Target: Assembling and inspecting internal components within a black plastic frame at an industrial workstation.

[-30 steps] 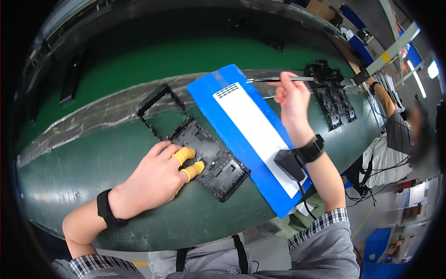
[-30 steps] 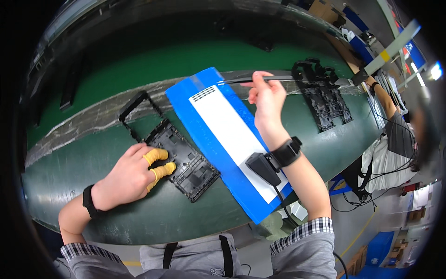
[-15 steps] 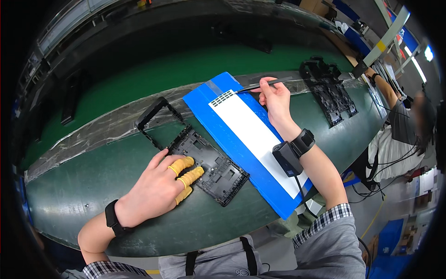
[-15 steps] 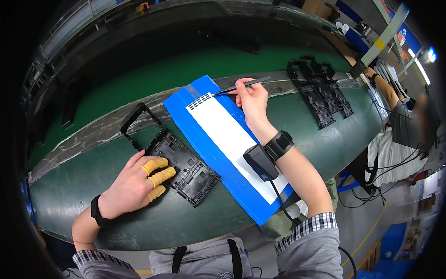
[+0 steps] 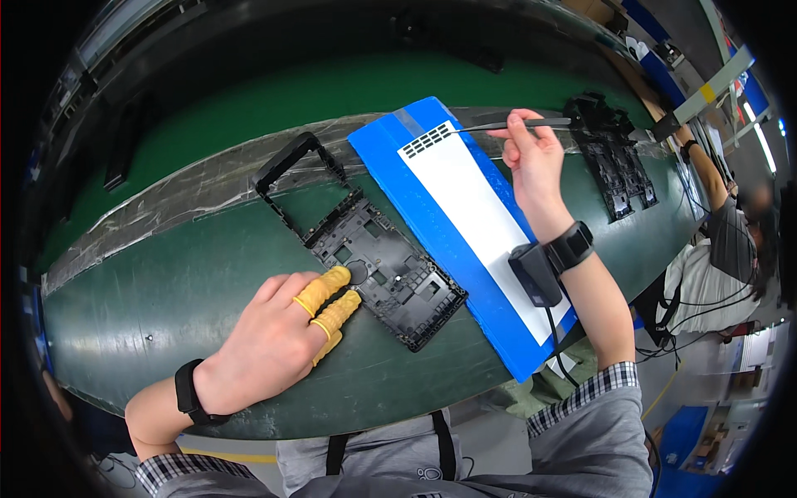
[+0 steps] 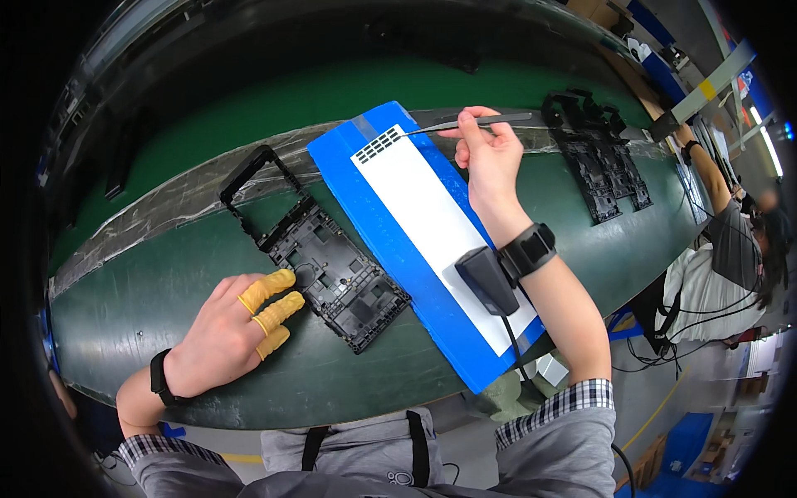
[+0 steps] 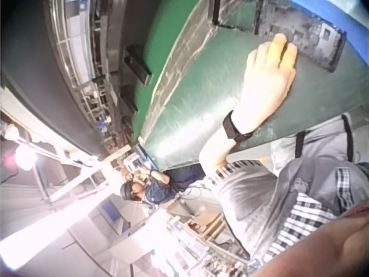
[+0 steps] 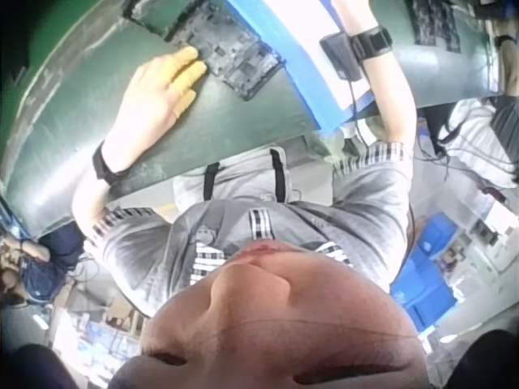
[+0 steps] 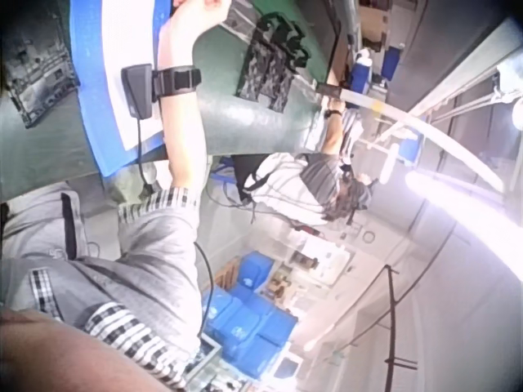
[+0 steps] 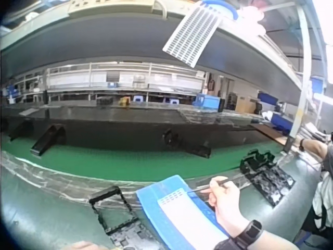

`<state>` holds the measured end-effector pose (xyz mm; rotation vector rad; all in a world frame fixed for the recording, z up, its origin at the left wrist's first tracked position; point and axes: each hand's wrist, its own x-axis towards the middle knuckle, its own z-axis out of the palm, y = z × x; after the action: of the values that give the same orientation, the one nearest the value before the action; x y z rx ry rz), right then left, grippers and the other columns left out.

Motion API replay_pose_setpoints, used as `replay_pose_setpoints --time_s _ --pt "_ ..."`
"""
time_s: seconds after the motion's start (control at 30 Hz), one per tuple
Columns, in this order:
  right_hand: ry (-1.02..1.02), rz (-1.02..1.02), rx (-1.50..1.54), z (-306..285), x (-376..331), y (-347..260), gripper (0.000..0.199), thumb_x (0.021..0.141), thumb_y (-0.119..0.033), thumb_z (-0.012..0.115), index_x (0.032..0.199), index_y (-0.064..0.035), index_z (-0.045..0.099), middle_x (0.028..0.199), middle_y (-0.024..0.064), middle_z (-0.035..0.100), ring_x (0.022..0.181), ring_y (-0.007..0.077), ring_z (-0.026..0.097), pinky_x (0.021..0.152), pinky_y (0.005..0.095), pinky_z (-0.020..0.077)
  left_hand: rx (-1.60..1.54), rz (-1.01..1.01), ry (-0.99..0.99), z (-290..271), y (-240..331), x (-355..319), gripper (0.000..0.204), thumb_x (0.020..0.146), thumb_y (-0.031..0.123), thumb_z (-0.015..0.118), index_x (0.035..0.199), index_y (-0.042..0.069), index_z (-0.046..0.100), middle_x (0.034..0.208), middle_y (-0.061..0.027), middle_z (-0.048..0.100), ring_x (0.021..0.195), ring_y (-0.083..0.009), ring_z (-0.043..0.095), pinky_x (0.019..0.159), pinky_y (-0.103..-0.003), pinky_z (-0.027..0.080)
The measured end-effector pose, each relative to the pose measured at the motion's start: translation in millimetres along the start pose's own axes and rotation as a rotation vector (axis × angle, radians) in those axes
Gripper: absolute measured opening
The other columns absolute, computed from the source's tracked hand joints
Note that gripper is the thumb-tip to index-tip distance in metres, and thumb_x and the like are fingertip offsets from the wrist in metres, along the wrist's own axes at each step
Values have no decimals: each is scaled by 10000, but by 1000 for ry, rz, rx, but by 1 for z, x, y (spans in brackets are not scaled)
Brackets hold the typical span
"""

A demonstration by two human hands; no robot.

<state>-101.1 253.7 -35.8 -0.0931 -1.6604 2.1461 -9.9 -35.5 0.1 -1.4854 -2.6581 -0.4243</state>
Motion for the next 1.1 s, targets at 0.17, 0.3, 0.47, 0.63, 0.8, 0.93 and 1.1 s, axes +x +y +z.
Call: replay_pose_setpoints --time_s 0.17,0.3,0.47,0.63,0.8,0.93,1.1 --pt "-89 7 -101 26 -42 -41 90 771 -87 494 816 -10 478 567 78 531 401 26 358 374 161 262 11 29 -22 1 0 -2 361 592 88 594 939 31 515 1023 -96 476 852 -237 445 686 -314 363" --pt "-158 241 -70 29 -98 -47 43 777 -47 455 807 -24 476 516 22 475 377 33 362 441 178 378 -13 39 -8 3 -1 0 353 592 87 589 931 20 518 1013 -99 484 856 -237 446 696 -315 365" --pt "-153 344 -43 25 -129 -31 65 776 -26 462 838 -17 478 482 -1 448 375 33 366 532 232 448 15 86 17 8 0 6 337 569 86 589 893 1 548 911 -94 533 846 -238 462 707 -320 378" --pt "-163 338 -91 25 -130 -25 65 779 -35 465 839 -14 479 486 -6 448 374 34 371 542 239 456 6 68 8 9 1 9 311 554 85 547 851 -4 571 876 -83 549 861 -214 463 709 -300 379" --pt "-175 313 -93 25 -131 -24 73 777 -36 471 842 -4 477 501 -2 452 375 34 374 537 235 458 43 52 22 9 3 10 297 553 79 510 829 -9 578 875 -78 553 871 -190 461 704 -270 380" --pt "-175 284 -109 24 -133 -23 76 773 -24 473 842 6 474 525 4 462 384 34 386 535 226 460 26 56 8 11 2 9 356 507 70 531 851 -12 573 886 -92 542 880 -221 455 695 -298 387" --pt "-172 289 -117 25 -134 -23 76 768 -18 478 837 12 472 536 9 467 388 34 392 534 219 460 -7 49 7 11 2 7 406 467 65 551 865 -13 569 894 -107 532 886 -250 449 697 -332 389"
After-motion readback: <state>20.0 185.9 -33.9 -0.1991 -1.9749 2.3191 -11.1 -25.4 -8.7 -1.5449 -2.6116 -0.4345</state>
